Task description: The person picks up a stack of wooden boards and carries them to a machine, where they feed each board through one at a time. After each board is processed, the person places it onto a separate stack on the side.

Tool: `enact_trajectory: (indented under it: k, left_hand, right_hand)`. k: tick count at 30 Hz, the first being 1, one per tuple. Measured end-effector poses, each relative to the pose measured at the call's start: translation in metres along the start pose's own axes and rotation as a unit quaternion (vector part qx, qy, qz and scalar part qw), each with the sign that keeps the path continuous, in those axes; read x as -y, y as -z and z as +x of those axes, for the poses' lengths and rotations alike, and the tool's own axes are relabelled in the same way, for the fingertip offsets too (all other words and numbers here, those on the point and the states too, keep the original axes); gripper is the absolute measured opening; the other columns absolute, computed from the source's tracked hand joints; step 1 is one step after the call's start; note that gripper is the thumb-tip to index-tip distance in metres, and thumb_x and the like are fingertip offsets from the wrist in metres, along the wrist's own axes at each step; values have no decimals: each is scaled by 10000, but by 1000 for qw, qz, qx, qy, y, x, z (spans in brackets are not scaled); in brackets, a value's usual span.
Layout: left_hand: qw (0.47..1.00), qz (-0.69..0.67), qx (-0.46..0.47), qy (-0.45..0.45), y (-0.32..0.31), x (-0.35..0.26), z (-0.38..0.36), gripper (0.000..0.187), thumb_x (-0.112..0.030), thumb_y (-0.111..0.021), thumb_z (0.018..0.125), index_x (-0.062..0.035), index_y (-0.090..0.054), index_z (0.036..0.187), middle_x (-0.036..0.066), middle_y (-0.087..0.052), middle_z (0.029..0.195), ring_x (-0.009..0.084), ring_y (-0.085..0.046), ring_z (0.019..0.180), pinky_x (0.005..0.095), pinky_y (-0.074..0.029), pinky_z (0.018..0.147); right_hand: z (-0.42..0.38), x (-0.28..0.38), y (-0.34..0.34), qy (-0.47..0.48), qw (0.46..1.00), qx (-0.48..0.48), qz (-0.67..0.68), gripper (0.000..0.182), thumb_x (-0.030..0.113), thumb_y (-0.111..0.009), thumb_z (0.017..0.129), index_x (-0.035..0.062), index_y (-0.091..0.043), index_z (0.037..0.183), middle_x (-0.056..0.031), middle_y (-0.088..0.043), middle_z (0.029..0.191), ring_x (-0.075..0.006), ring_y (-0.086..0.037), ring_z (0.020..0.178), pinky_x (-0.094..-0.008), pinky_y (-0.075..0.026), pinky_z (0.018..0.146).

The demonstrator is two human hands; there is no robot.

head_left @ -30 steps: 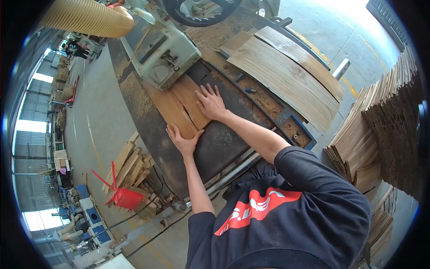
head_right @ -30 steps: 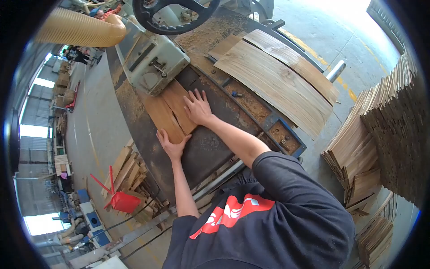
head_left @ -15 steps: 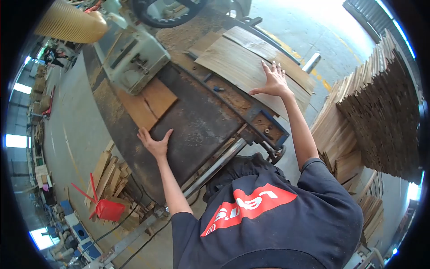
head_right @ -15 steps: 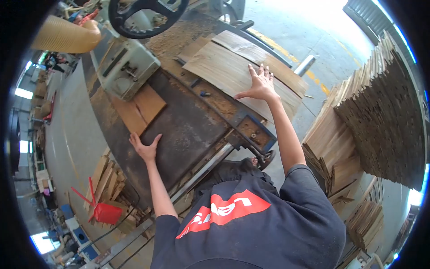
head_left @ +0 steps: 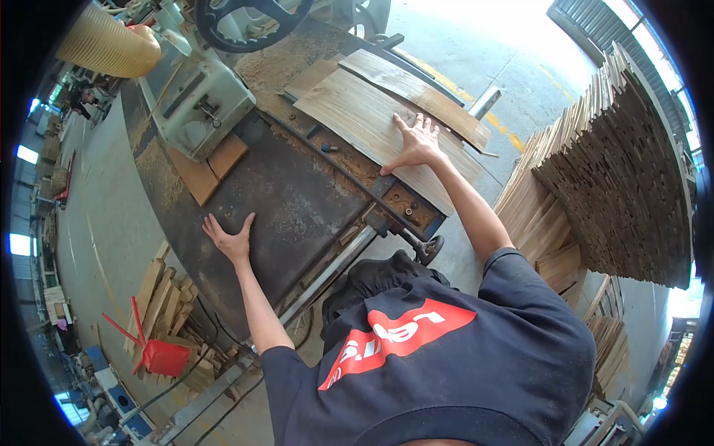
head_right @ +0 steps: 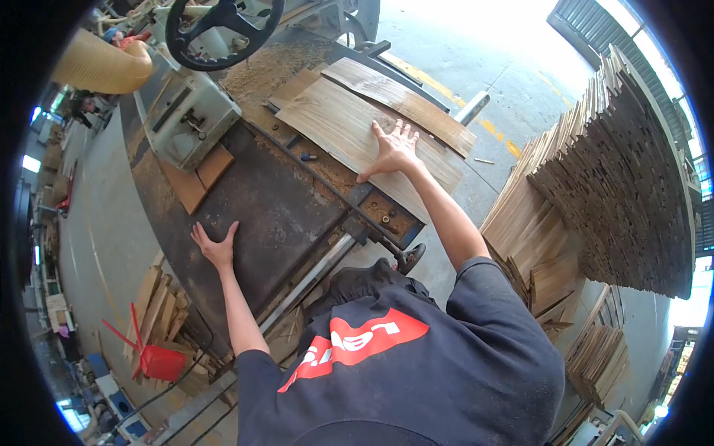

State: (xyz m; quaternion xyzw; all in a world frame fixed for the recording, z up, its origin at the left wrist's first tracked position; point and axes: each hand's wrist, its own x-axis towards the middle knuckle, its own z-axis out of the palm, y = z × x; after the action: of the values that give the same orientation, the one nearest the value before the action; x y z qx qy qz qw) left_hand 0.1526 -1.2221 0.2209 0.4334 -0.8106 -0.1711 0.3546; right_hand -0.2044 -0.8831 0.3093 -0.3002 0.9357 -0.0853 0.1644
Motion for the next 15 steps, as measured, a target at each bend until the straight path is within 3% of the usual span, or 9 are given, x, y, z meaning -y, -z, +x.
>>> enact_trajectory:
  k: [2,5,7,8,10,11,12,13,15]
  left_hand:
    - [1000,-14,-12,-18,4,2,-8,1105,-475,-938,697,36,-417,1526,252,-360,1608,426,-241,1537,556,-296,1217]
    - [993,-71,-74,-60,10,-20,-28,964,-403,-926,743,4,-480,1495,218,-439,1571,412,-293,1521,544,-305,1213]
    - [990,-118,-59,-41,23,-55,-65,958,-370,-939,727,-11,-489,1493,208,-469,1553,394,-321,1513,536,-307,1210]
    - [987,-153,-36,-12,30,-78,-87,987,-360,-954,704,-15,-482,1499,209,-479,1546,388,-329,1511,534,-307,1208]
    - [941,-307,87,112,41,-125,-131,1152,-348,-993,624,-18,-398,1553,191,-436,1587,361,-330,1515,520,-292,1215]
    - [918,-348,149,115,46,-144,-157,1230,-352,-1007,591,-15,-349,1574,190,-384,1616,342,-323,1519,518,-294,1213]
    - [890,-390,205,114,51,-157,-175,1308,-356,-1020,558,-13,-300,1594,189,-333,1645,322,-317,1524,516,-296,1211]
    - [891,-391,194,124,60,-169,-181,1308,-356,-1020,558,-13,-300,1594,189,-333,1645,322,-317,1524,516,-296,1211]
    - [912,-286,295,-14,78,-192,-190,1387,-364,-1029,532,-5,-236,1612,227,-225,1675,336,-299,1529,501,-305,1210]
  right_hand:
    - [-5,9,0,0,1000,1,0,1595,688,-935,395,103,-146,1652,-475,-118,1584,-600,-93,1510,-707,-80,1202]
    - [-16,33,19,-11,999,24,20,1534,678,-927,438,47,-203,1634,-440,-176,1595,-550,-167,1519,-617,-145,1237]
    - [-16,35,22,44,953,108,279,1459,683,-906,493,-19,-270,1602,-366,-224,1625,-471,-261,1519,-486,-226,1249]
    - [-26,48,32,45,936,118,329,1400,692,-878,548,-73,-307,1571,-297,-277,1638,-394,-332,1508,-384,-277,1231]
    - [-33,61,31,57,871,192,449,1250,714,-790,670,-8,-333,1583,-288,-315,1623,-364,-372,1481,-410,-317,1192]
    - [-47,75,45,48,847,226,479,1185,721,-756,713,14,-359,1576,-287,-346,1606,-352,-422,1449,-416,-351,1165]
    - [-28,70,11,8,751,316,580,1020,718,-697,788,44,-458,1515,-233,-428,1556,-326,-527,1337,-440,-443,1065]
    - [-35,80,-3,37,671,297,679,937,720,-683,814,39,-530,1438,-179,-549,1437,-318,-610,1201,-455,-501,991]
    - [-41,104,-29,67,573,242,780,910,731,-657,833,42,-552,1418,-170,-623,1352,-335,-649,1147,-475,-524,982]
